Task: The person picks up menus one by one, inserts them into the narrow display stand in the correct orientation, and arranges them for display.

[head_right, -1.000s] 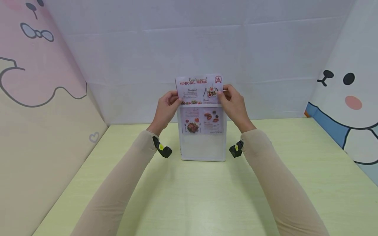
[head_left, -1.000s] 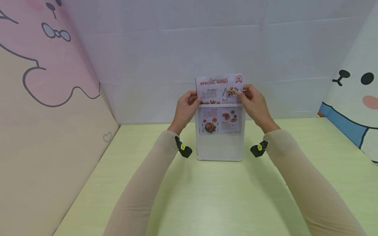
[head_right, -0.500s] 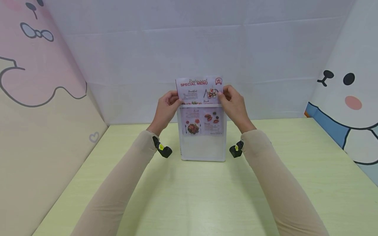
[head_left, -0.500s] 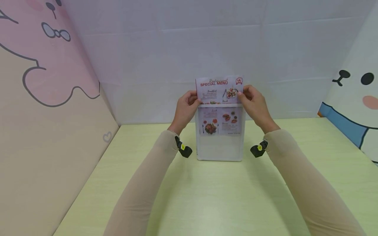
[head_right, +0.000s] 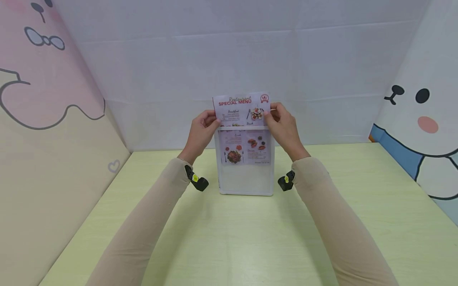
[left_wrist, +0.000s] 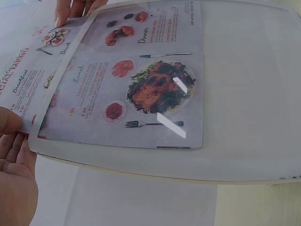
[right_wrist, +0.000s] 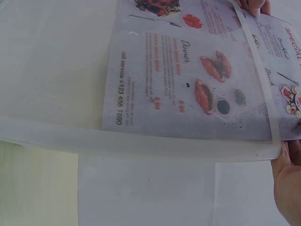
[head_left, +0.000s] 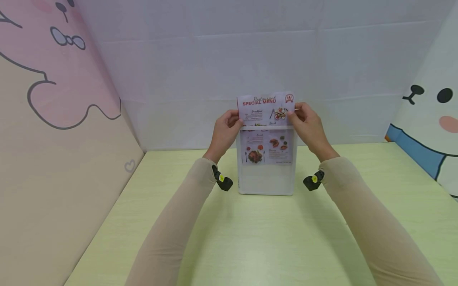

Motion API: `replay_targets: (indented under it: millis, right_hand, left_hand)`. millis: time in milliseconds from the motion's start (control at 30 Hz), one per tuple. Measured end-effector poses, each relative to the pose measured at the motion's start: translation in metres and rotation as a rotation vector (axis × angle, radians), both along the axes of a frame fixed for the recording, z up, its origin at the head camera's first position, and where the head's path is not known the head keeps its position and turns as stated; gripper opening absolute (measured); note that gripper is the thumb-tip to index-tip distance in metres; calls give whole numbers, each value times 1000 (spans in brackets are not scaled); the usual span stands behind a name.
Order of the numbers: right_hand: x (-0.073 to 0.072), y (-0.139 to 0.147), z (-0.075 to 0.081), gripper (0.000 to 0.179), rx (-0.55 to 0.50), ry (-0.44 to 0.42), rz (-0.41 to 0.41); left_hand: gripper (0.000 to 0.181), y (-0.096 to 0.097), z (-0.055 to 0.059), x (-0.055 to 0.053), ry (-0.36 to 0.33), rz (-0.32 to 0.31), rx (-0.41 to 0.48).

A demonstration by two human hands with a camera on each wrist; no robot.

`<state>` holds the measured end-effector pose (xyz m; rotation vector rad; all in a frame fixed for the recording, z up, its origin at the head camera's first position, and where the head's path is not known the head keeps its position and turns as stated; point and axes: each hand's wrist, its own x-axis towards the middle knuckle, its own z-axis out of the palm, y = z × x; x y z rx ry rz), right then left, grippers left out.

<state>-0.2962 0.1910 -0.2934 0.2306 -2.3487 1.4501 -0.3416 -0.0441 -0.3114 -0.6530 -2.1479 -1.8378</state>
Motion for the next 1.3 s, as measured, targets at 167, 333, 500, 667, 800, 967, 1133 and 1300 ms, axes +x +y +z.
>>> replay_targets:
  millis: [167,333,500,667,800,967,1133,1300]
  right_hand:
    - [1,0,0,40,-6,9,11]
    - [0,0,-1,38,-6,16,7]
    - [0,0,-1,36,6,20,8]
    - [-1,1,-2,34,20,25,2]
    - [-2,0,-2,32,21,29,-2]
    - [-2,0,-2,32,20,18,-2]
    - [-1,0,-1,35,12,1,4]
    - [1,1,0,40,1,-2,16]
  left_hand:
    - [24,-1,0,1,-1,1,-6]
    - [24,-1,0,0,1,7,-13]
    - [24,-1,0,1,3,18,-17]
    - [24,-1,0,2,3,30,-24]
    - [24,0,1,2,3,28,-26]
    - [24,0,1,1,0,26,-27]
    - [24,0,0,1,9,24,-26]
    - [24,0,0,1,14,20,-21]
